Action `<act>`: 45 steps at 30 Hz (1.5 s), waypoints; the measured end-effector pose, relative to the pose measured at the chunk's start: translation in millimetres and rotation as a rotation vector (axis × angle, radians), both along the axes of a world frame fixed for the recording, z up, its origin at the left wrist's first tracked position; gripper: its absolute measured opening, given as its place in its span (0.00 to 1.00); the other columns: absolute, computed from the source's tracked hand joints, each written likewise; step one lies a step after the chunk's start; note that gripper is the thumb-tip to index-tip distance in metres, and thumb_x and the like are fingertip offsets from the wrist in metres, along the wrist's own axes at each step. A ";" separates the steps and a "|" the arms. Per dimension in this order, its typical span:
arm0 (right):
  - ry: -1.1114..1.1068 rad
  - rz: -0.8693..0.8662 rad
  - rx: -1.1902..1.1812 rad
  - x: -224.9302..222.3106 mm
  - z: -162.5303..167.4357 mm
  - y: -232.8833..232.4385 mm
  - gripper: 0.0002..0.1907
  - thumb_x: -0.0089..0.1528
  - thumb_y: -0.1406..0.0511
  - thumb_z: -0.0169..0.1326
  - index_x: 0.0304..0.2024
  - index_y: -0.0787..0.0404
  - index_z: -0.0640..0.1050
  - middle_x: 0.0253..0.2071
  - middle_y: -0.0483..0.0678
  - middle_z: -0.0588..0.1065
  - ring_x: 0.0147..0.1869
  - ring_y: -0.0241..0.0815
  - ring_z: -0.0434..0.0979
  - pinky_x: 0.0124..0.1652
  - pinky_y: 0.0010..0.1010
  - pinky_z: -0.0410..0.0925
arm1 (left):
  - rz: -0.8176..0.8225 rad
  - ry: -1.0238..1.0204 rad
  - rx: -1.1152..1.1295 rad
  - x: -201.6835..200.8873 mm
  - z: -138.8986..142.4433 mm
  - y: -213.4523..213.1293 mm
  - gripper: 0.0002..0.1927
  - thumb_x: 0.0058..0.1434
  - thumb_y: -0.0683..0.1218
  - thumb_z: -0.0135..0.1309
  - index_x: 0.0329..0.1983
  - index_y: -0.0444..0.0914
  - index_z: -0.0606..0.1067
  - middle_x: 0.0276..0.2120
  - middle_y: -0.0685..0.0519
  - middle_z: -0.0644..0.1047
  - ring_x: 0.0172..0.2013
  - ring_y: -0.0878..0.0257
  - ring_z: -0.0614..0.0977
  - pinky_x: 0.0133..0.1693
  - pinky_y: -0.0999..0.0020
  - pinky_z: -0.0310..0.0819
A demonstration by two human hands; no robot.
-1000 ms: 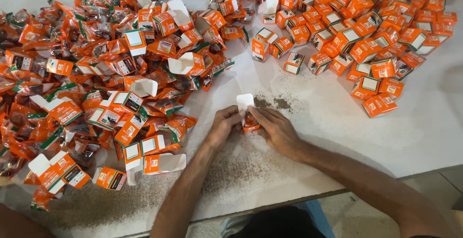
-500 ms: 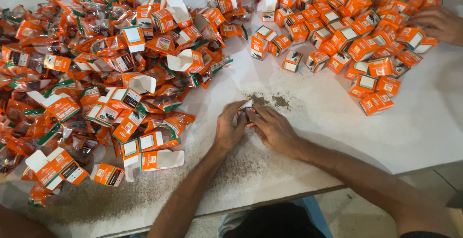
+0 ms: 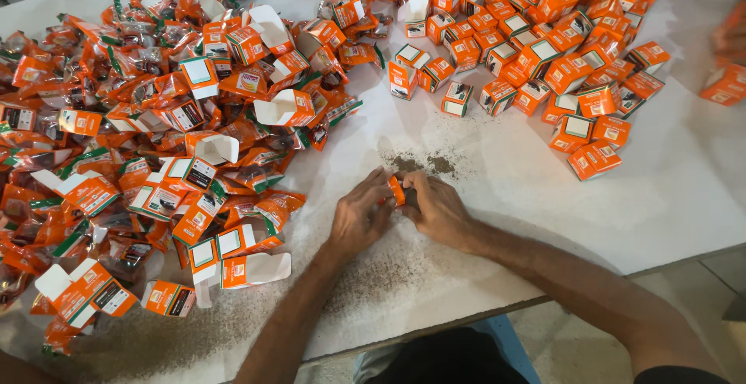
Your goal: The person picks up a small orange carton from a large pile on the table, opens it, inserts a plastic sachet of product into the box, closes the carton, and places it back on the table, repeating this packing cycle continuously throughout the clip.
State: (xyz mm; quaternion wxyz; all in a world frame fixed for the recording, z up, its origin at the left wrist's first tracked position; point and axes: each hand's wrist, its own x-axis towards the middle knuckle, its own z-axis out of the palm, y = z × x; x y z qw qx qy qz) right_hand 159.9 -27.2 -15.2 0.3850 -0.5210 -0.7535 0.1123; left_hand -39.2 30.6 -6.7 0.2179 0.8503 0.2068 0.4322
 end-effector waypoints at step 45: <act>0.178 -0.139 0.127 58.7 -4.6 38.7 0.36 0.69 0.65 0.52 0.75 0.64 0.54 0.72 0.64 0.61 0.77 0.59 0.61 0.73 0.46 0.59 | 0.471 0.303 0.317 151.4 15.4 147.3 0.35 0.45 0.34 0.57 0.60 0.29 0.69 0.58 0.35 0.69 0.46 0.41 0.79 0.33 0.57 0.80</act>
